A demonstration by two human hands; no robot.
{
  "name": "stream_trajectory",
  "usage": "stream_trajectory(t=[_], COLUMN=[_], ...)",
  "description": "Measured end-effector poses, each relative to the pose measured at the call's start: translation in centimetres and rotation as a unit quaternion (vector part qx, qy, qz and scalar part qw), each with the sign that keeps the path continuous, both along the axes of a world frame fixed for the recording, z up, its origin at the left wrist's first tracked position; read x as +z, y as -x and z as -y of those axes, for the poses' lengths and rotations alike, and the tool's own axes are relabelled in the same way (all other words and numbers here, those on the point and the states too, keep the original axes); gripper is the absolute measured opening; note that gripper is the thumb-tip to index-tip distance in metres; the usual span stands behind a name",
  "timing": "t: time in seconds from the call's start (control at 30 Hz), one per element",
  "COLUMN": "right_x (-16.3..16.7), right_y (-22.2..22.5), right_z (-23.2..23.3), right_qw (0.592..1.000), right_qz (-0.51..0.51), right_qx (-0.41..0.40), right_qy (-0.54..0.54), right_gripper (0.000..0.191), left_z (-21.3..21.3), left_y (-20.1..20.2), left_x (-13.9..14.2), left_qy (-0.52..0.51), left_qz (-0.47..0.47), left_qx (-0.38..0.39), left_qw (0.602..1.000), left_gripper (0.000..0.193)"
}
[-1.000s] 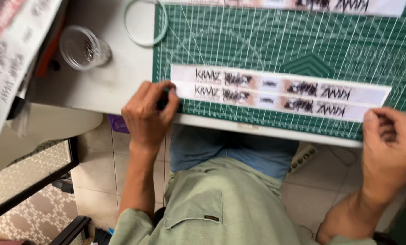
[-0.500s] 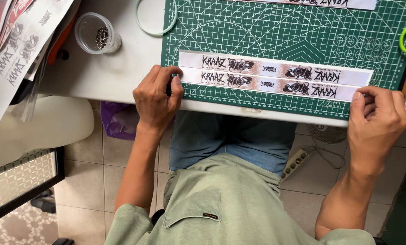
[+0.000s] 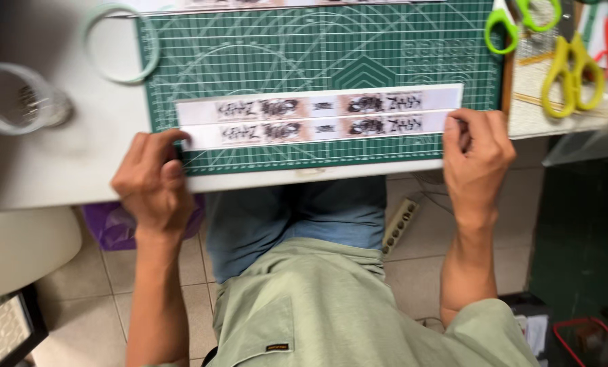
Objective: The person aligns printed sticker strips on a green cutting mat, applies light blue tape to secure them, and trims the tape with scissors. They then fold a backing sheet over the strips, smooth it down, and handle additional sticker sheets and tape rolls on the table.
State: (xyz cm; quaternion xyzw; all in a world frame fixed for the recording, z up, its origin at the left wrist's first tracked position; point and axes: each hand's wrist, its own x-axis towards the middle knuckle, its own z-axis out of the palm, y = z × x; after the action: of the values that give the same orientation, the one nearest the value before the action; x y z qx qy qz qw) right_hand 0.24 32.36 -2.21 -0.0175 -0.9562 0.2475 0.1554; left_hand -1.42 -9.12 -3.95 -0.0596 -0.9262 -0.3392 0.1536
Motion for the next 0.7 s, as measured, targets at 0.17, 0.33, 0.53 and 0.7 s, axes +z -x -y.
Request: stream_trajectory(t=[0.17,0.33,0.53,0.7], right_x=[0.3,0.8,0.7,-0.3], right_y=[0.1,0.1,0.2,0.0], right_z=[0.2,0.3,-0.1,-0.7], right_qw=[1.000,1.000,0.999,0.999], right_qz=[-0.005,0.008,0.007,-0.017], right_qx=[0.005,-0.002,-0.013,-0.006], right_qy=[0.014,-0.009,0.040,0.049], right_gripper=[0.007,0.007,0.007,0.013], left_z=[0.2,0.2,-0.2,0.2], left_y=[-0.3,-0.9,-0.9,-1.0], left_x=[-1.1,-1.7,-1.4,-1.9], left_qy=[0.013,0.029,0.041,0.048], left_qz=[-0.002,0.000,-0.007,-0.017], left_qx=[0.008,0.008,0.019,0.013], left_qw=[1.000,1.000,0.999,0.999], left_gripper=[0.092,0.094,0.096,0.097])
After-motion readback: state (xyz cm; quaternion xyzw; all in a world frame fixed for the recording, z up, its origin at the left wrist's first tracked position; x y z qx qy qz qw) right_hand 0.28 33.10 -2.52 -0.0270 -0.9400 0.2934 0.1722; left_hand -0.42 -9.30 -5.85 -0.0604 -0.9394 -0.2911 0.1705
